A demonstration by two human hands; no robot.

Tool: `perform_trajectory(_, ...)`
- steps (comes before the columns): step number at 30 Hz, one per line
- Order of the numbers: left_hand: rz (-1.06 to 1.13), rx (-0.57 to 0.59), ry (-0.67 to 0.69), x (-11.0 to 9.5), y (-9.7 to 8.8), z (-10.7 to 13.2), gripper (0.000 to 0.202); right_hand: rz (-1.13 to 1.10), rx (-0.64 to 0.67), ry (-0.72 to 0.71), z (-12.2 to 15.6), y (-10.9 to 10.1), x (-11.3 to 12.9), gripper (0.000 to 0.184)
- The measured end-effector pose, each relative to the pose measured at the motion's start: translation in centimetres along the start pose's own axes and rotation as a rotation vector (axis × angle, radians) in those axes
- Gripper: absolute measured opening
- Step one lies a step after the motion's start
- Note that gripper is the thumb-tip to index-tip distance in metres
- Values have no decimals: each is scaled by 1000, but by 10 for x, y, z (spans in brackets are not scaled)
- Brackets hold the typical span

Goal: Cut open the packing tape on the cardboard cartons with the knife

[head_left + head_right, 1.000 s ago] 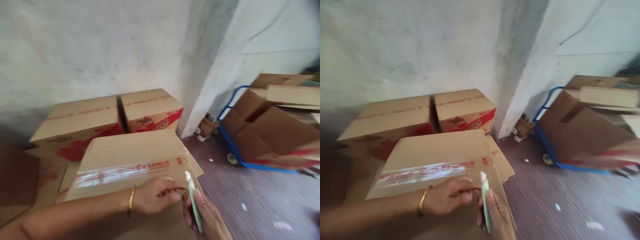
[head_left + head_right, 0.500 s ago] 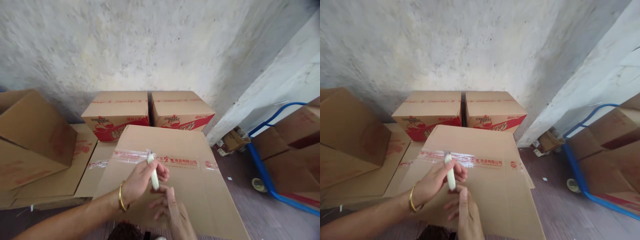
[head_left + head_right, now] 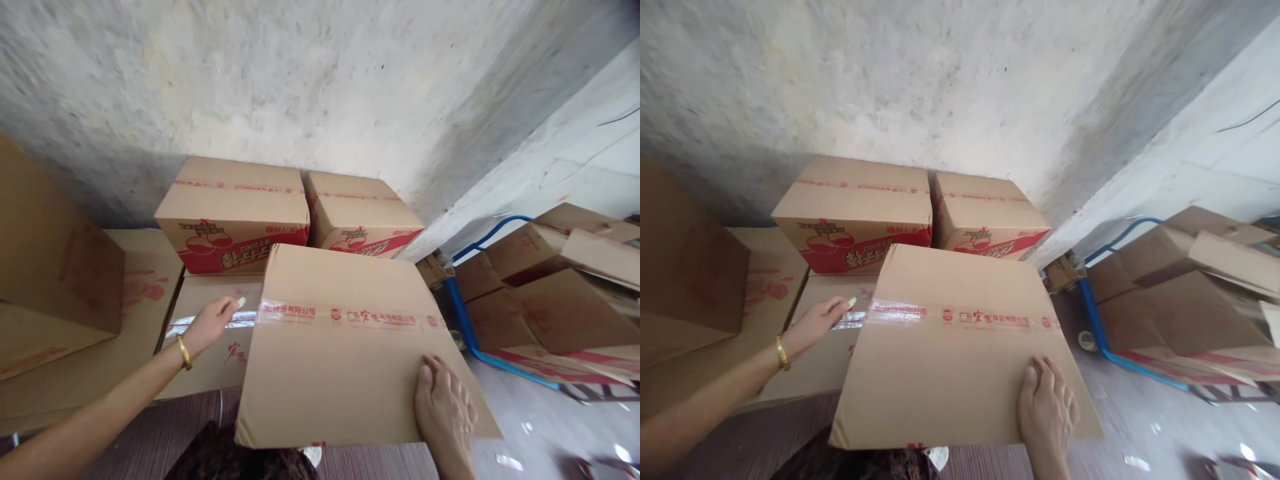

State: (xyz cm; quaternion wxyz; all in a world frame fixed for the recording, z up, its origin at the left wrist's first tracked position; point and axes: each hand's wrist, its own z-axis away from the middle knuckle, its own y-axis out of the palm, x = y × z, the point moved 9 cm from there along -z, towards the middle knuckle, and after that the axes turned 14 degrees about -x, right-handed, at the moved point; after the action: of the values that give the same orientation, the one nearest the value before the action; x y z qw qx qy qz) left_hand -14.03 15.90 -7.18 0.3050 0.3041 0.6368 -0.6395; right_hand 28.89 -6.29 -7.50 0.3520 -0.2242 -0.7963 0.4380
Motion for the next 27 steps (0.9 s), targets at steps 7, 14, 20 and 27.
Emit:
perform_trajectory(7, 20, 101, -17, -16, 21, -12, 37, 101, 69, 48, 1, 4, -6, 61)
perform_trajectory(14, 19, 157, 35, -21, 22, -24, 32, 111, 75, 45, 2, 3, -7, 61)
perform_trajectory(20, -35, 222, 135, -32, 33, -16, 37, 122, 72, 47, 2, 2, -9, 62)
perform_trajectory(27, -150, 388, 259, -39, 40, -12, 31, 102, 43, 46, 1, 1, -9, 59)
